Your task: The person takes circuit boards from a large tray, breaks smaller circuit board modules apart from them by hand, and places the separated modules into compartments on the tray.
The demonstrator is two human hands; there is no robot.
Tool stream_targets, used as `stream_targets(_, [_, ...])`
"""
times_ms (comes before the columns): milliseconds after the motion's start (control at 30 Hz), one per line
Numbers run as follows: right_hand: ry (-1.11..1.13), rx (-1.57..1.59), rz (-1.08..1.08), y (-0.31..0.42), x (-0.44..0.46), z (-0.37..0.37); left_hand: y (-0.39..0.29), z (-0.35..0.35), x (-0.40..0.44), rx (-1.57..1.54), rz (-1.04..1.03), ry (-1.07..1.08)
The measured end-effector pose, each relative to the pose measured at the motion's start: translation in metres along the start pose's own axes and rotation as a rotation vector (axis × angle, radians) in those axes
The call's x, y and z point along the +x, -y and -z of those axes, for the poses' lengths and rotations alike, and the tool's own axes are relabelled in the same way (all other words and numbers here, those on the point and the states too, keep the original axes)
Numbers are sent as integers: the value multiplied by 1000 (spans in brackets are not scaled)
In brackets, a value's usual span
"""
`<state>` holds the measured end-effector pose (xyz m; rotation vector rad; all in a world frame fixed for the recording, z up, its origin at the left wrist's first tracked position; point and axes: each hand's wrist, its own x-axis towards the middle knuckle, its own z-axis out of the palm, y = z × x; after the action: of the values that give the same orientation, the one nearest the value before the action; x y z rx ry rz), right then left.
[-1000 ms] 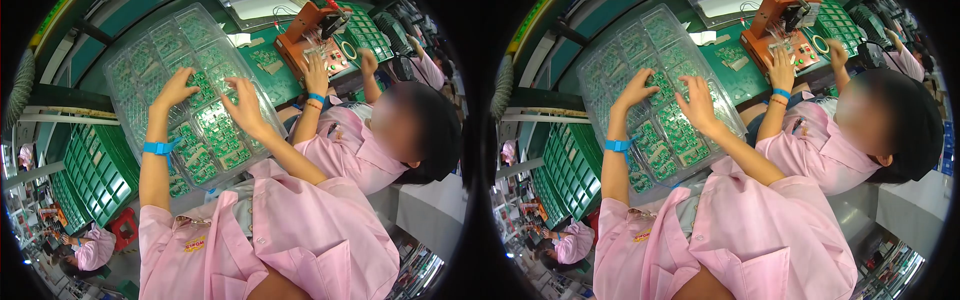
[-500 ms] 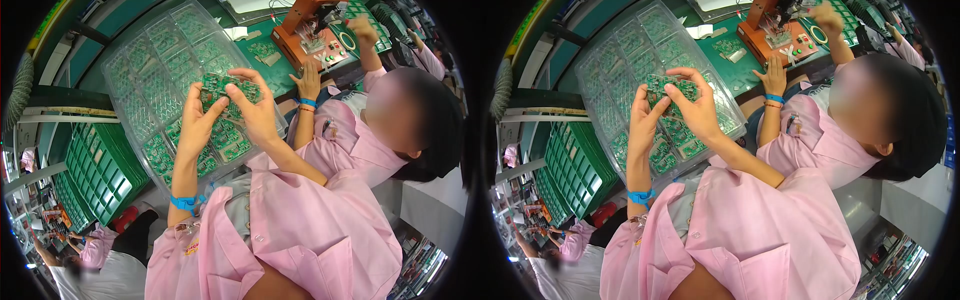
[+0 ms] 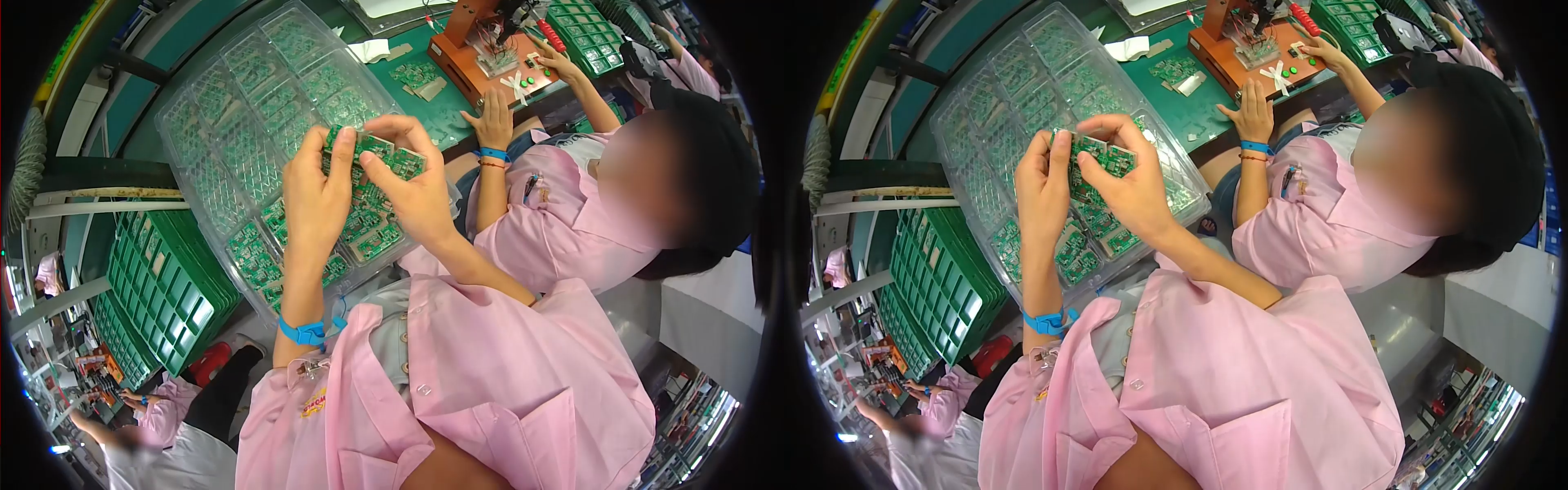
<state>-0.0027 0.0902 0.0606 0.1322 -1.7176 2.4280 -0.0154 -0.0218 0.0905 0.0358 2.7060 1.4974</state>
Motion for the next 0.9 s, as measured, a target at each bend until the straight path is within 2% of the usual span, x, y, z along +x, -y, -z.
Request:
stream_targets(133, [-134,-196,111,9,-1,-9,-4,-17,2,-106,-69,-181])
stream_targets(167, [-137,-197,112,9,-4,-8,-2,-19,2,-107,-71,-179])
stream_targets(300, [-45,-430,180,-2,-19,2,25,-38,-2,-448,-109,-278])
stream_targets(467, [89,-344,124,-25,-39,29,53,-60,-24,-567,60,-120])
stream_targets(533, [-86,-282,-185,-21,-51,46,61,-58,-2,-330,223,19])
stream_targets(567, [-233,-159,-245,-21,-51,53,63,-69,6,-329,223,23])
stream_targets(633, [-420,-134,-478,-29,-52,76,68,-99,16,471,-174,-23])
stream_targets(800, [-558,10,-431,-33,-54,96,85,-146,22,591,-394,-181])
stream_targets(900, [-536,6,-430,-40,-59,97,89,-147,20,561,-408,-169])
